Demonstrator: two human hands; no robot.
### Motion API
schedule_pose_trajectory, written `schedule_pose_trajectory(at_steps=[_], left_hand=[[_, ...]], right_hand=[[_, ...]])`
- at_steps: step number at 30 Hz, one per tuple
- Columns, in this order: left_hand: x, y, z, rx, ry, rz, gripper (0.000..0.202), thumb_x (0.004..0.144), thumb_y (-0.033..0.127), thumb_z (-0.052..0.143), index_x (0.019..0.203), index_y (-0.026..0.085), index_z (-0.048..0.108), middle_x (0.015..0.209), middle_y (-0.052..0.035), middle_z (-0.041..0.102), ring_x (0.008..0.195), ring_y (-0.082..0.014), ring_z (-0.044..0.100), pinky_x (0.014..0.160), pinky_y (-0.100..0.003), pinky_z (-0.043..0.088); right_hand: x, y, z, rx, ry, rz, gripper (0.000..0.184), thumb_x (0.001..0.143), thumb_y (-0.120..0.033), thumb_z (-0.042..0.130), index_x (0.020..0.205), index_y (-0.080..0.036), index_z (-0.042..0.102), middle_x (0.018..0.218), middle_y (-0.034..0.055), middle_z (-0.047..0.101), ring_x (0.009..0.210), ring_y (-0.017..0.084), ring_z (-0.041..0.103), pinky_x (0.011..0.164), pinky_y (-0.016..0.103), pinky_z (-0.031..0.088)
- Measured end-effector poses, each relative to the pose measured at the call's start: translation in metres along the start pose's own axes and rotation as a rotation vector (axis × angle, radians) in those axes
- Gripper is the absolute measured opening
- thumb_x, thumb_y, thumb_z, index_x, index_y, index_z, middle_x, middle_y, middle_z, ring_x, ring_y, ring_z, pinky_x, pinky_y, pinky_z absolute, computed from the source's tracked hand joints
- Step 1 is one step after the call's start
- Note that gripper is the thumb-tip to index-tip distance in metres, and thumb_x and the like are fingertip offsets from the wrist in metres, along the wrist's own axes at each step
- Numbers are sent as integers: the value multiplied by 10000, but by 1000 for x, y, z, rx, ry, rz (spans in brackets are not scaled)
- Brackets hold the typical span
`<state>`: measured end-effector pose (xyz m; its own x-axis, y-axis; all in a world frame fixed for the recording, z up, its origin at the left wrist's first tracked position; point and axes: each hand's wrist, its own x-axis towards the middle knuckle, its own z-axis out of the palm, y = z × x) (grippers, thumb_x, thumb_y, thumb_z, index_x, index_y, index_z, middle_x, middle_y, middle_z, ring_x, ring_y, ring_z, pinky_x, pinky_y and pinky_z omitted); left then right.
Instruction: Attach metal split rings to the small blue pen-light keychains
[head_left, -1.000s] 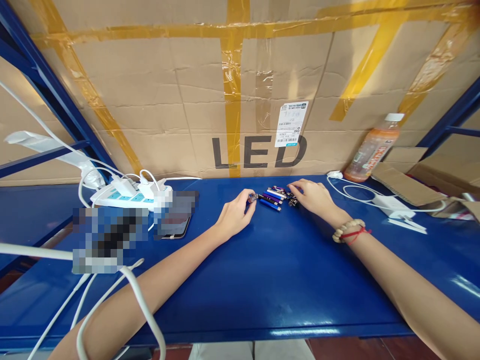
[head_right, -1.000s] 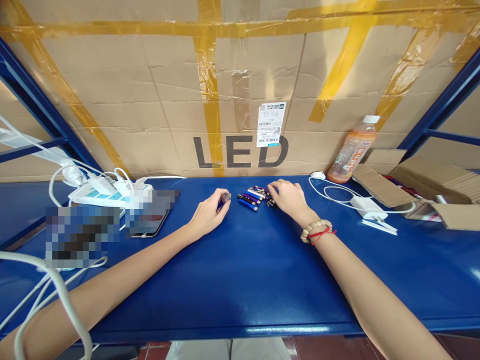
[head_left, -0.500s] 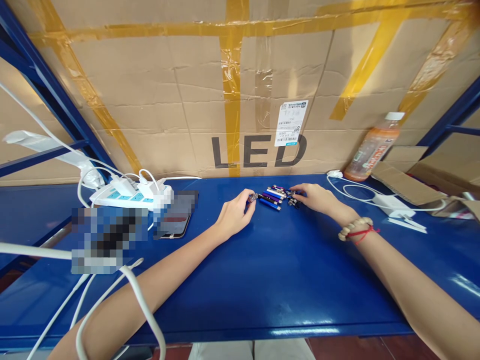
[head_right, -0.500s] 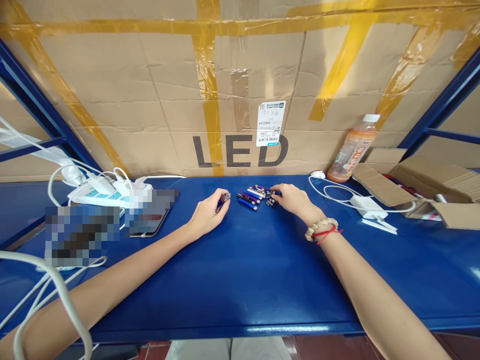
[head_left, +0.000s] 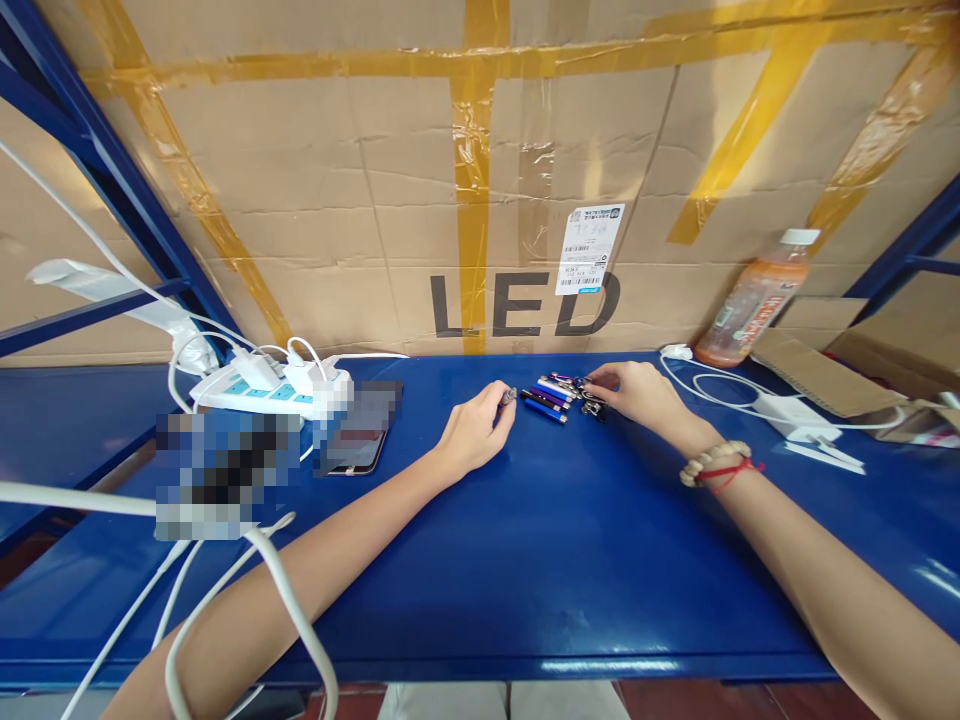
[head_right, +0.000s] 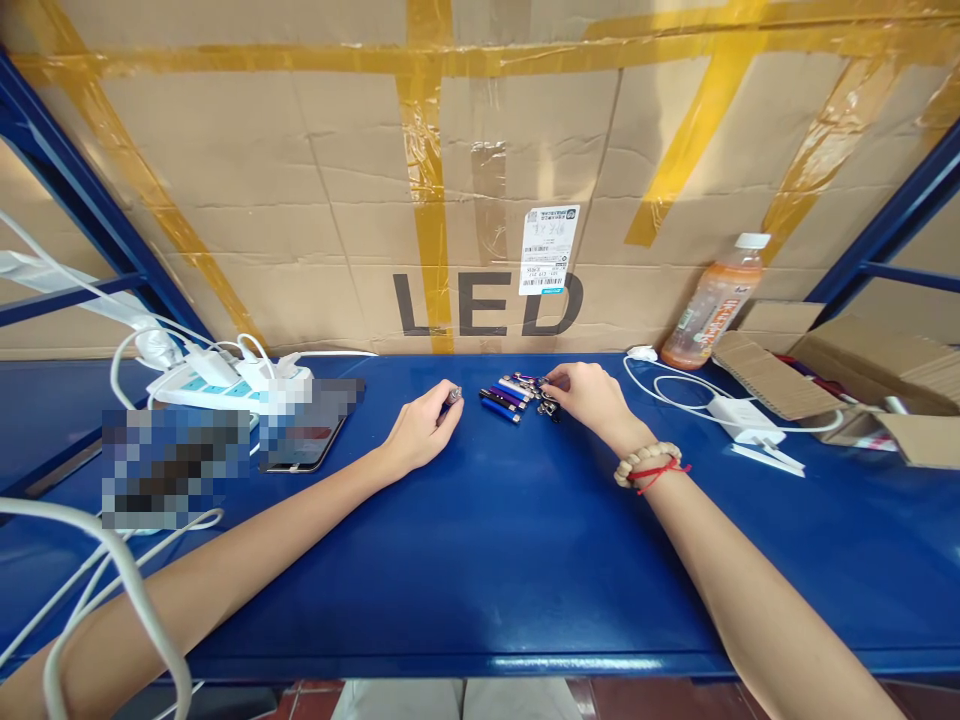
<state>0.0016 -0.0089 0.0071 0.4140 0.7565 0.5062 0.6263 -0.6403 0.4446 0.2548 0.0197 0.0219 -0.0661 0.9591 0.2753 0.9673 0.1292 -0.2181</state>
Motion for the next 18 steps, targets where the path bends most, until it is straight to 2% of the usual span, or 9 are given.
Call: schedule_pose_trajectory(at_steps=[7, 13, 18], left_hand=[[1, 0, -2, 11, -20, -38, 185, 930, 294, 309, 787, 209, 389, 713, 21, 529, 597, -125, 519, 545, -228, 346], [1, 1, -1, 20, -17, -49, 166, 925, 293, 319, 796, 212, 387, 712, 21, 528, 596, -131, 523, 538, -230, 334], [1, 1, -2, 27, -27, -55, 170, 925, 303, 310, 804, 215, 388, 674, 27, 505, 584, -130, 521, 539, -228, 339]], right_hand=[[-2, -5, -1, 86, -55, -10, 176, 750, -310, 588, 897, -237, 653, 781, -22, 715, 763, 156, 651, 608, 239, 448], [1, 3, 4, -37, -51, -28, 453, 720, -428, 593, 1119, -216, 624, 1043, 53, 688, 900, 220, 639, 702, 302, 486], [0, 1, 6, -84, -86, -19, 314, 736, -288, 541, 1008, -235, 687, 998, 17, 707, 898, 219, 640, 712, 303, 483]])
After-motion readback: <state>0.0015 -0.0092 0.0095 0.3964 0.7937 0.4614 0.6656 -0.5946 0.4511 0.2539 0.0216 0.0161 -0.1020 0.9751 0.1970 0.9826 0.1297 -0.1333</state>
